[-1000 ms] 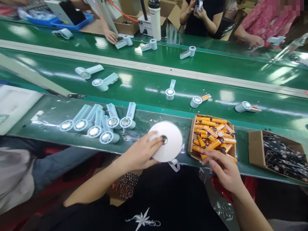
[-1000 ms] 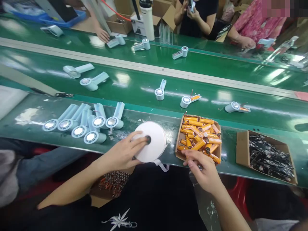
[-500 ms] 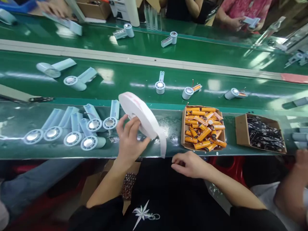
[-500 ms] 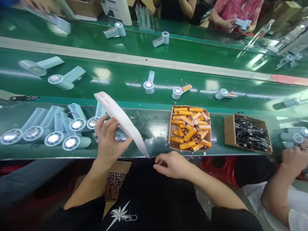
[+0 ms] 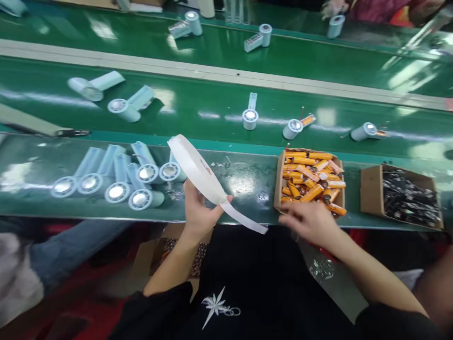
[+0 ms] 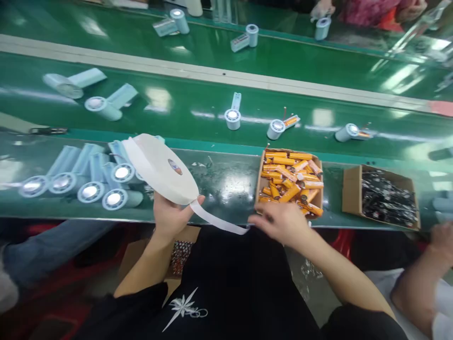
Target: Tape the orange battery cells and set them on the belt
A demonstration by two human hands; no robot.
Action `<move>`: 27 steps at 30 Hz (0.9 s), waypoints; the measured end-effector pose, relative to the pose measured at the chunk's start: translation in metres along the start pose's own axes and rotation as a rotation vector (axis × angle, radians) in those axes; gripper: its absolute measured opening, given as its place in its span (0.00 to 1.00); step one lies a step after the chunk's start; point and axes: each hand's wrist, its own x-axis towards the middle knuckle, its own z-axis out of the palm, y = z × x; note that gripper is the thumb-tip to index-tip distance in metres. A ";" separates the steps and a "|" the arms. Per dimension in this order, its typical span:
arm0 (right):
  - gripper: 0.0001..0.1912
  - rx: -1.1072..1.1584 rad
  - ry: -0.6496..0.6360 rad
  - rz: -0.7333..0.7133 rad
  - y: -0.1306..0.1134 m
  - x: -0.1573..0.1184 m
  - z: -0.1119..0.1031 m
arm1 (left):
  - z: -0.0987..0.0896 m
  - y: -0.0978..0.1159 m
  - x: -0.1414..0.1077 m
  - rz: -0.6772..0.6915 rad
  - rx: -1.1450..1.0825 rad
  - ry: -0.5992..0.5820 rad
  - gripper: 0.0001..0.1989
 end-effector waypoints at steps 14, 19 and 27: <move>0.26 0.722 0.690 0.124 0.036 0.025 -0.045 | 0.049 0.029 -0.002 0.538 0.291 -0.269 0.39; 0.29 1.019 0.467 0.187 0.007 0.016 -0.048 | 0.047 0.038 0.006 0.635 0.352 -0.307 0.40; 0.16 0.667 0.657 -0.034 -0.001 0.003 -0.043 | 0.045 0.033 0.003 0.627 0.412 -0.338 0.42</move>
